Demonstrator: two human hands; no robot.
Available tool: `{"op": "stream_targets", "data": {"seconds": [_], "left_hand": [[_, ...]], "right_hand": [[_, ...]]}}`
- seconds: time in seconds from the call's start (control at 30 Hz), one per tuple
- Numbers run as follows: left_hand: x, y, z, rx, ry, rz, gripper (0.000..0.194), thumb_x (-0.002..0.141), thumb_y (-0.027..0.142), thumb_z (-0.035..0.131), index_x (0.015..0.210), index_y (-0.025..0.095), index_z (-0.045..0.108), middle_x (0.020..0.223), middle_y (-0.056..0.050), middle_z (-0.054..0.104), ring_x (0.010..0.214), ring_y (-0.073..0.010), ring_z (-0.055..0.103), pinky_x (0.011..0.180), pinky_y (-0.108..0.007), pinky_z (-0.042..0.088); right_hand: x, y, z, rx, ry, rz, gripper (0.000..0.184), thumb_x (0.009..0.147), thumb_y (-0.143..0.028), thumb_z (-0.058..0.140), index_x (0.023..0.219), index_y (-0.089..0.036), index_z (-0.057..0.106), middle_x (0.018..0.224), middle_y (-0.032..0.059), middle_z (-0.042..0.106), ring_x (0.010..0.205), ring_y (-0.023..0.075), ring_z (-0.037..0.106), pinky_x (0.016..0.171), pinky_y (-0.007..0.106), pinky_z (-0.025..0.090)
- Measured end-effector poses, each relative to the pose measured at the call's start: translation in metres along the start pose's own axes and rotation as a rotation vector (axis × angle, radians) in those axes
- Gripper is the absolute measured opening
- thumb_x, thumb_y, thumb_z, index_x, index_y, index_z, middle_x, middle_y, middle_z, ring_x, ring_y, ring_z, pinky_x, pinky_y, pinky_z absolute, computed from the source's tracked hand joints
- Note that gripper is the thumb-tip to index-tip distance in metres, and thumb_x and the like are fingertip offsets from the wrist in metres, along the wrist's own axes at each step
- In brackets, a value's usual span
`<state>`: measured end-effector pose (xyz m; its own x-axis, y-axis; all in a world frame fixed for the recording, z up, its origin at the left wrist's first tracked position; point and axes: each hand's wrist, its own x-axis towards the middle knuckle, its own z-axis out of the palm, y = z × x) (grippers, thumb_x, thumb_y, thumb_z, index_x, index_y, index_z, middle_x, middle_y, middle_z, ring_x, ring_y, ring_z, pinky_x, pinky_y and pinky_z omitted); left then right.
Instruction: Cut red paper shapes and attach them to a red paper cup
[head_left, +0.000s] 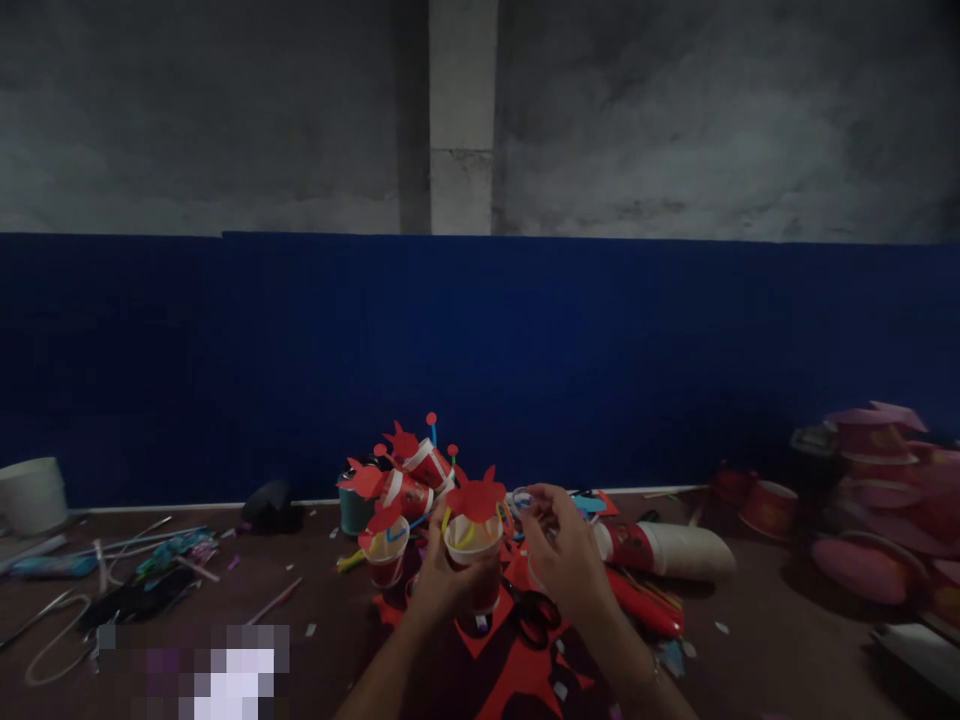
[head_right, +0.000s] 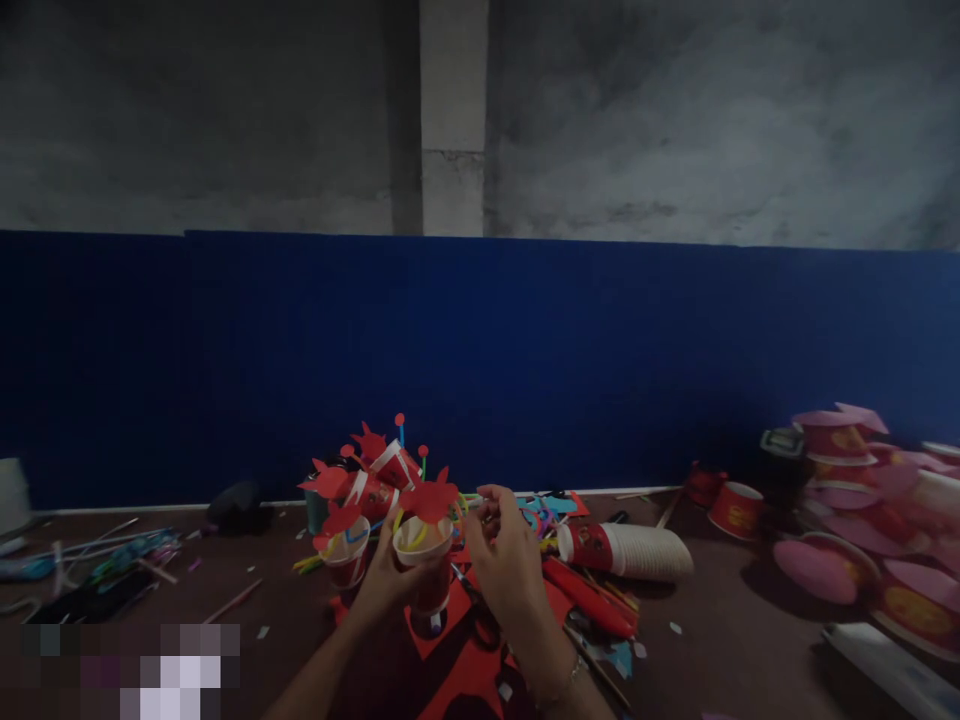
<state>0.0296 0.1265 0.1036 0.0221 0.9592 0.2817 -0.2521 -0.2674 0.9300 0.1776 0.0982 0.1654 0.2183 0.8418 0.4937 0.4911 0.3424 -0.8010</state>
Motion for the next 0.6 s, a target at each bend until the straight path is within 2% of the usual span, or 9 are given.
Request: {"op": "stream_targets", "data": {"seconds": [0.1, 0.13, 0.2, 0.27, 0.33, 0.43, 0.6], "left_hand": [[0.000, -0.005, 0.000, -0.027, 0.054, 0.004, 0.097, 0.051, 0.031, 0.081, 0.134, 0.020, 0.031, 0.115, -0.013, 0.061, 0.107, -0.0273, 0.056, 0.094, -0.036, 0.041], [0.000, -0.006, 0.000, -0.039, 0.042, 0.001, 0.097, 0.052, 0.031, 0.081, 0.135, 0.021, 0.031, 0.117, -0.013, 0.061, 0.109, -0.0274, 0.055, 0.094, -0.036, 0.041], [-0.001, -0.006, 0.000, -0.081, 0.004, -0.009, 0.096, 0.055, 0.032, 0.080, 0.135, 0.022, 0.030, 0.119, -0.013, 0.059, 0.111, -0.0274, 0.054, 0.095, -0.037, 0.041], [-0.002, -0.003, 0.000, -0.144, 0.003, -0.030, 0.093, 0.055, 0.036, 0.080, 0.134, 0.021, 0.033, 0.120, -0.013, 0.059, 0.111, -0.0280, 0.054, 0.094, -0.036, 0.042], [-0.002, 0.003, 0.000, -0.198, 0.052, -0.061, 0.085, 0.056, 0.041, 0.078, 0.130, 0.020, 0.040, 0.117, -0.012, 0.061, 0.110, -0.0281, 0.055, 0.092, -0.035, 0.043], [-0.002, 0.015, 0.000, -0.275, 0.063, -0.108, 0.064, 0.066, 0.046, 0.070, 0.121, 0.018, 0.051, 0.105, -0.011, 0.067, 0.098, -0.0261, 0.062, 0.086, -0.035, 0.047], [0.002, 0.022, -0.003, -0.212, 0.054, -0.220, 0.055, 0.052, 0.033, 0.080, 0.100, 0.013, 0.063, 0.087, -0.009, 0.071, 0.076, -0.0231, 0.067, 0.070, -0.031, 0.051]], "right_hand": [[0.002, 0.008, 0.003, 0.158, -0.272, 0.085, 0.041, 0.065, -0.016, 0.056, 0.106, -0.016, 0.053, 0.098, 0.0077, 0.066, 0.086, 0.0201, 0.063, 0.073, 0.030, 0.050], [0.001, 0.008, 0.005, 0.202, -0.370, 0.113, 0.048, 0.061, -0.013, 0.058, 0.109, -0.017, 0.051, 0.100, 0.0069, 0.066, 0.088, 0.0205, 0.063, 0.074, 0.030, 0.051], [-0.003, 0.006, 0.009, 0.257, -0.476, 0.150, 0.061, 0.056, -0.009, 0.061, 0.115, -0.018, 0.048, 0.101, 0.0056, 0.067, 0.091, 0.0219, 0.063, 0.076, 0.031, 0.051], [-0.008, 0.004, 0.014, 0.310, -0.488, 0.159, 0.067, 0.053, -0.008, 0.065, 0.117, -0.019, 0.045, 0.104, 0.0059, 0.066, 0.094, 0.0234, 0.062, 0.079, 0.032, 0.051], [-0.010, 0.006, 0.019, 0.389, -0.522, 0.172, 0.066, 0.054, -0.010, 0.066, 0.116, -0.019, 0.045, 0.105, 0.0064, 0.066, 0.094, 0.0238, 0.063, 0.079, 0.034, 0.052], [-0.011, 0.013, 0.023, 0.378, -0.579, 0.166, 0.071, 0.052, -0.008, 0.068, 0.118, -0.018, 0.044, 0.103, 0.0054, 0.066, 0.090, 0.0223, 0.063, 0.081, 0.034, 0.050], [-0.010, 0.017, 0.020, 0.204, -0.571, 0.091, 0.077, 0.047, -0.007, 0.069, 0.119, -0.018, 0.045, 0.110, 0.0065, 0.063, 0.099, 0.0237, 0.059, 0.088, 0.036, 0.046]]}}
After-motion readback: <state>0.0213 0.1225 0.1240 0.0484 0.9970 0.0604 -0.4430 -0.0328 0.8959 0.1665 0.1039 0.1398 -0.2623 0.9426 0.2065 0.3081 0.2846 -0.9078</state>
